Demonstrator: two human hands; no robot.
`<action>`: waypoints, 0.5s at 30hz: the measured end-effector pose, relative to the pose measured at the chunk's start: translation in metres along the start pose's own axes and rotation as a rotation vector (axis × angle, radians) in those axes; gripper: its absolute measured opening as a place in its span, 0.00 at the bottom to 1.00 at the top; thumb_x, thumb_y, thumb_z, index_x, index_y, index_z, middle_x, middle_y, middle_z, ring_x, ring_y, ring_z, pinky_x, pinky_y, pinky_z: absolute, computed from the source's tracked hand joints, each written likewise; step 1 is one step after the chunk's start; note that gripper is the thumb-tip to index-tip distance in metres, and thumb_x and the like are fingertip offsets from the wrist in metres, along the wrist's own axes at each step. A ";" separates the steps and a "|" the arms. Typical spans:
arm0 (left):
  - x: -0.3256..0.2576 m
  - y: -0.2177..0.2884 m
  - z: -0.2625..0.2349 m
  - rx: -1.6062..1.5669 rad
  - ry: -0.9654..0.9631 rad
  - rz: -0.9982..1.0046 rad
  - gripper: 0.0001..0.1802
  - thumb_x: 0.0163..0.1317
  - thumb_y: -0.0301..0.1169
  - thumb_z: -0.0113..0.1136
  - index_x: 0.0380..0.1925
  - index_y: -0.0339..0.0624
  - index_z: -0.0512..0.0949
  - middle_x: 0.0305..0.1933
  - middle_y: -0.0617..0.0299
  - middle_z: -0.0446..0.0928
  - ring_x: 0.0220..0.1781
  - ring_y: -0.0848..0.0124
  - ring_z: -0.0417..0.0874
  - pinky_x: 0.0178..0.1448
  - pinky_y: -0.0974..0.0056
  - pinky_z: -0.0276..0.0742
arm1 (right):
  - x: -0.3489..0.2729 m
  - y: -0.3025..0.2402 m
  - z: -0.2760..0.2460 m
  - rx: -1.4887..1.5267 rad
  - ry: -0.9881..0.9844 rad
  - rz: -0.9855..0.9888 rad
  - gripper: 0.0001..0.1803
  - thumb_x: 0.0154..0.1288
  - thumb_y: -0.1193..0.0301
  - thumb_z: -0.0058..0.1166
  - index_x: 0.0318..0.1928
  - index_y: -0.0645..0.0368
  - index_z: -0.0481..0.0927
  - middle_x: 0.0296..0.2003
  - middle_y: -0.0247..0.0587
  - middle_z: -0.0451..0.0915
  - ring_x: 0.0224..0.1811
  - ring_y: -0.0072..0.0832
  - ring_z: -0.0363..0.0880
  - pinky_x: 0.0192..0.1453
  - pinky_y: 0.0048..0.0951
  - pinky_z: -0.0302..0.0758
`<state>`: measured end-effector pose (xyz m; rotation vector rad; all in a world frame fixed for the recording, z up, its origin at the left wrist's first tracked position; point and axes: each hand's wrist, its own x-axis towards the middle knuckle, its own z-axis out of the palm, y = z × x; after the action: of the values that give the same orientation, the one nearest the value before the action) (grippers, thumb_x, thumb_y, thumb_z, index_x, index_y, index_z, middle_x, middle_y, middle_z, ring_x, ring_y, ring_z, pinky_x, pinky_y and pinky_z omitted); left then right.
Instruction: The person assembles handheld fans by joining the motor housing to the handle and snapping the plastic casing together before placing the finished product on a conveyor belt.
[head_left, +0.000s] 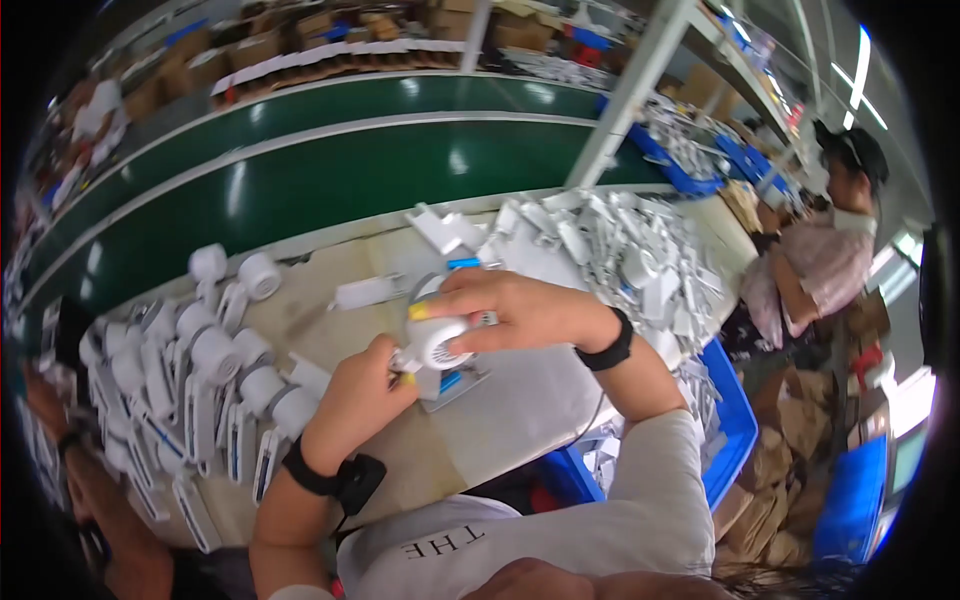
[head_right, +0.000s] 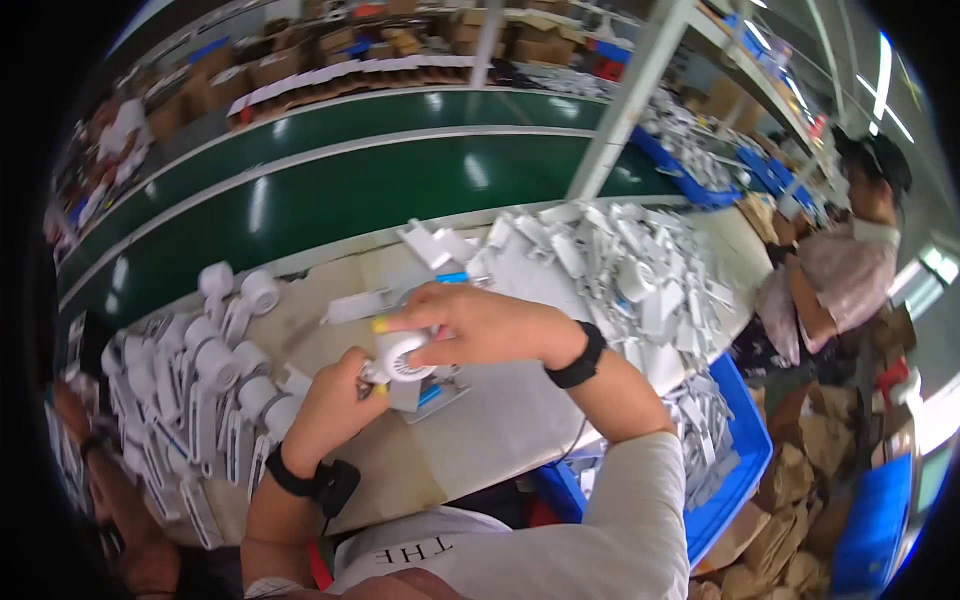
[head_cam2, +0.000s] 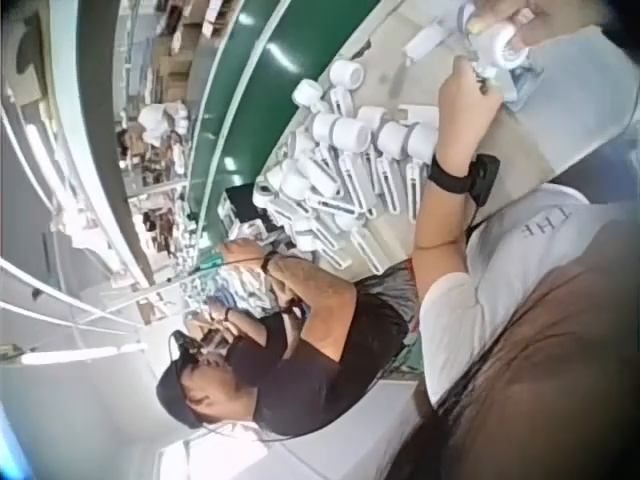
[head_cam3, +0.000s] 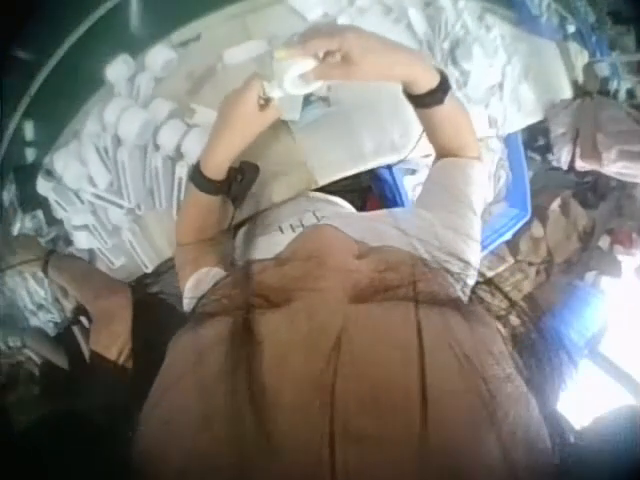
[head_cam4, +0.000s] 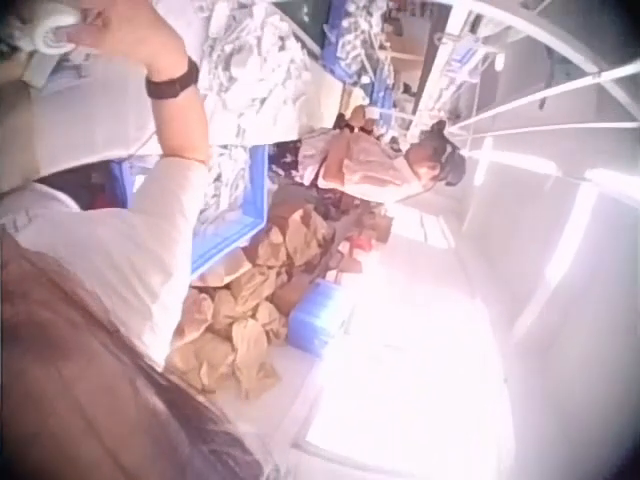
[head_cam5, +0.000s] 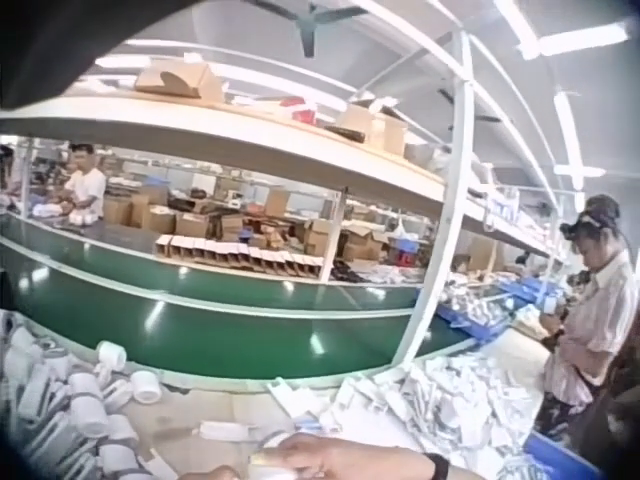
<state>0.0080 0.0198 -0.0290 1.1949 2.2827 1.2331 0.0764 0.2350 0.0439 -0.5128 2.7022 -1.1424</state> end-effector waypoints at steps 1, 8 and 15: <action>-0.003 0.002 0.000 0.000 -0.036 0.041 0.15 0.46 0.28 0.58 0.33 0.34 0.68 0.22 0.50 0.74 0.24 0.62 0.77 0.29 0.63 0.70 | -0.001 0.001 0.001 -0.008 0.045 0.030 0.26 0.55 0.68 0.60 0.56 0.52 0.72 0.48 0.42 0.72 0.46 0.32 0.72 0.48 0.26 0.71; -0.012 0.015 -0.003 -0.103 -0.127 0.044 0.12 0.52 0.28 0.55 0.33 0.33 0.68 0.22 0.51 0.74 0.22 0.62 0.77 0.28 0.63 0.70 | -0.016 0.010 0.013 0.184 0.028 -0.013 0.24 0.59 0.63 0.57 0.57 0.51 0.71 0.46 0.41 0.73 0.46 0.33 0.72 0.49 0.28 0.70; -0.005 0.005 -0.001 -0.759 -0.126 -0.023 0.10 0.63 0.32 0.49 0.38 0.36 0.70 0.28 0.57 0.76 0.27 0.70 0.78 0.31 0.68 0.74 | -0.014 0.022 0.017 0.713 0.275 -0.057 0.26 0.61 0.63 0.55 0.58 0.56 0.69 0.45 0.42 0.74 0.46 0.28 0.73 0.50 0.26 0.70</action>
<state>0.0138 0.0169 -0.0250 0.9077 1.4874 1.7242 0.0891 0.2434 0.0170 -0.3278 2.2312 -2.1769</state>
